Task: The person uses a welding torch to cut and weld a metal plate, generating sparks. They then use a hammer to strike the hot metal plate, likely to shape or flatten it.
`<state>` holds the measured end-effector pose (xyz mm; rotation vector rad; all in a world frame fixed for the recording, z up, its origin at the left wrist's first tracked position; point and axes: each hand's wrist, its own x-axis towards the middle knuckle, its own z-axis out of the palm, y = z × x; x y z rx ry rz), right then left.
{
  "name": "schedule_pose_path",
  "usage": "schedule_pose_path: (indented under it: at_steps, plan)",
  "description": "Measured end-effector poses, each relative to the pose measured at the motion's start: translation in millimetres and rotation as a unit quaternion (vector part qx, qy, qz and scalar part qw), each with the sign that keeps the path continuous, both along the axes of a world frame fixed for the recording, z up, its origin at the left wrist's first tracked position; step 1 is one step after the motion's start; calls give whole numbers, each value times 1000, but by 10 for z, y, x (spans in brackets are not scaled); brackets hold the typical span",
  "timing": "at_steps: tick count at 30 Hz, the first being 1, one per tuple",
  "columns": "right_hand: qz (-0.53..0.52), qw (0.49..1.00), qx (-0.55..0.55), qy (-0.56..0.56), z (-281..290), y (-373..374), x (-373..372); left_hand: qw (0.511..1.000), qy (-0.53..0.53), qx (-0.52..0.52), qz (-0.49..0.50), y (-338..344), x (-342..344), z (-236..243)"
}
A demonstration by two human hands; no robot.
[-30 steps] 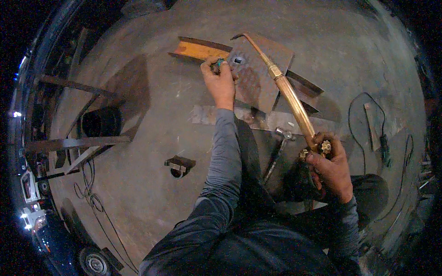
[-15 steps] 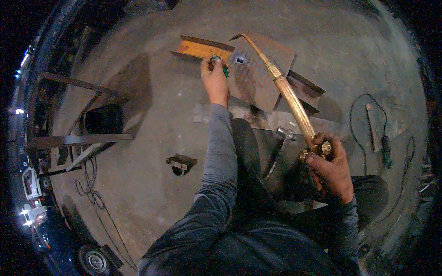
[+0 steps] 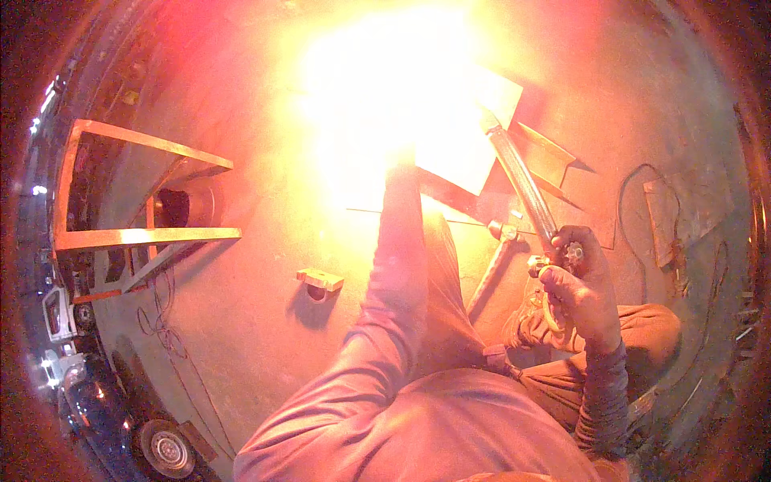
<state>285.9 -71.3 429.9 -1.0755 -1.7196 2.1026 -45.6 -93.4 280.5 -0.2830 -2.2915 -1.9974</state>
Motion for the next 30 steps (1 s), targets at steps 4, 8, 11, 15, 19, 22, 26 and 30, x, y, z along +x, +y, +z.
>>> schedule_pose_path:
  at_steps: [4, 8, 11, 15, 19, 22, 26, 30]
  plan:
    - [-4, 1000, -25, 0, 18, 54, 52, 966, -245, 79, -16, -66, 762, -234]
    - [-47, 996, 50, 48, -155, 159, 79, 906, -109, 147, -381, -132, 844, -435]
    - [-89, 990, 109, 8, -238, 165, 213, 787, -230, 201, -536, -127, 1451, 294]
    - [-107, 982, 151, 32, -260, 242, 196, 719, -176, 290, -607, -79, 1966, 402]
    - [-164, 972, 168, 1, -332, 314, 306, 744, -77, 220, -627, -65, 2038, 450]
    - [-158, 970, 182, -17, -342, 323, 354, 765, -44, 198, -612, -62, 2090, 419]
    - [-178, 972, 152, -8, -341, 272, 298, 765, -64, 210, -605, -66, 2124, 403]
    - [-151, 971, 187, -17, -346, 295, 330, 754, -64, 220, -615, -64, 2124, 357]
